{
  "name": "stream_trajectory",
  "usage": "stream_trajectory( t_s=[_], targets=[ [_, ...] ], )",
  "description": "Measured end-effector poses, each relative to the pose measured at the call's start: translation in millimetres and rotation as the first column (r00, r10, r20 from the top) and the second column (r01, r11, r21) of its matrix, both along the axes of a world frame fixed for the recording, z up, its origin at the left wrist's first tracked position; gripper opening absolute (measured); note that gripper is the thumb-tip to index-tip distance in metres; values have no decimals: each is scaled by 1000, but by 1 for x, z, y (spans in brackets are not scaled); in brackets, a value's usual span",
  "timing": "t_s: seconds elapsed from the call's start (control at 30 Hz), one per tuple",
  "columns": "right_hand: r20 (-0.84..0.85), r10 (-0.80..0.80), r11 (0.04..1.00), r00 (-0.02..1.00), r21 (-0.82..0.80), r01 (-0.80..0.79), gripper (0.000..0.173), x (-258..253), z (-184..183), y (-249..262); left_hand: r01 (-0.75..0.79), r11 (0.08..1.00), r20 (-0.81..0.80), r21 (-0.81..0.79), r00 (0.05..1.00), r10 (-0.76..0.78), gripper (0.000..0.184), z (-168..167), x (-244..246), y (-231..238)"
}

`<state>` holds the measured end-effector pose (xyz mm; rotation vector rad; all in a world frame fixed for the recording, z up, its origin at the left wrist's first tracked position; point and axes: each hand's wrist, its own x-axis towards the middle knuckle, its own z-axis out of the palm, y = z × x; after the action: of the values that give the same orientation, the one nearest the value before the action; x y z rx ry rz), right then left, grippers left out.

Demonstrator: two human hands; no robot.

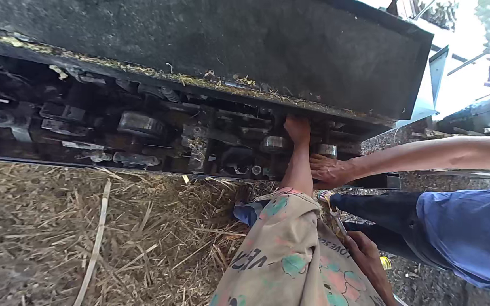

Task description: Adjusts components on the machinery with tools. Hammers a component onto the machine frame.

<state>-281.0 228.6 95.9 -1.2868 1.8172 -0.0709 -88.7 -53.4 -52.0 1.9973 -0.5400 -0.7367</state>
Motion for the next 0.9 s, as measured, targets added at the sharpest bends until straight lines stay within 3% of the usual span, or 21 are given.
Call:
stream_trajectory(
  t_s=[0.33,0.5,0.6,0.67,0.9],
  targets=[
    [2,-90,996,996,23,89,21,10,13,-5,-48,997,9,-62,999,48,22,-4,-2,-1],
    [148,-7,990,989,-135,27,19,-64,-78,24,111,973,-188,-202,971,-150,28,-16,16,0],
    [136,57,989,989,-146,-37,22,-72,-91,25,95,965,-413,-245,890,-192,29,-22,25,-2],
    [117,114,984,987,-153,-95,24,-72,-90,24,100,972,-466,-211,864,-190,30,-18,25,-1],
    [159,103,977,982,-202,-70,23,-79,-95,45,161,972,-297,-169,932,-206,30,-15,17,4]
  ],
)
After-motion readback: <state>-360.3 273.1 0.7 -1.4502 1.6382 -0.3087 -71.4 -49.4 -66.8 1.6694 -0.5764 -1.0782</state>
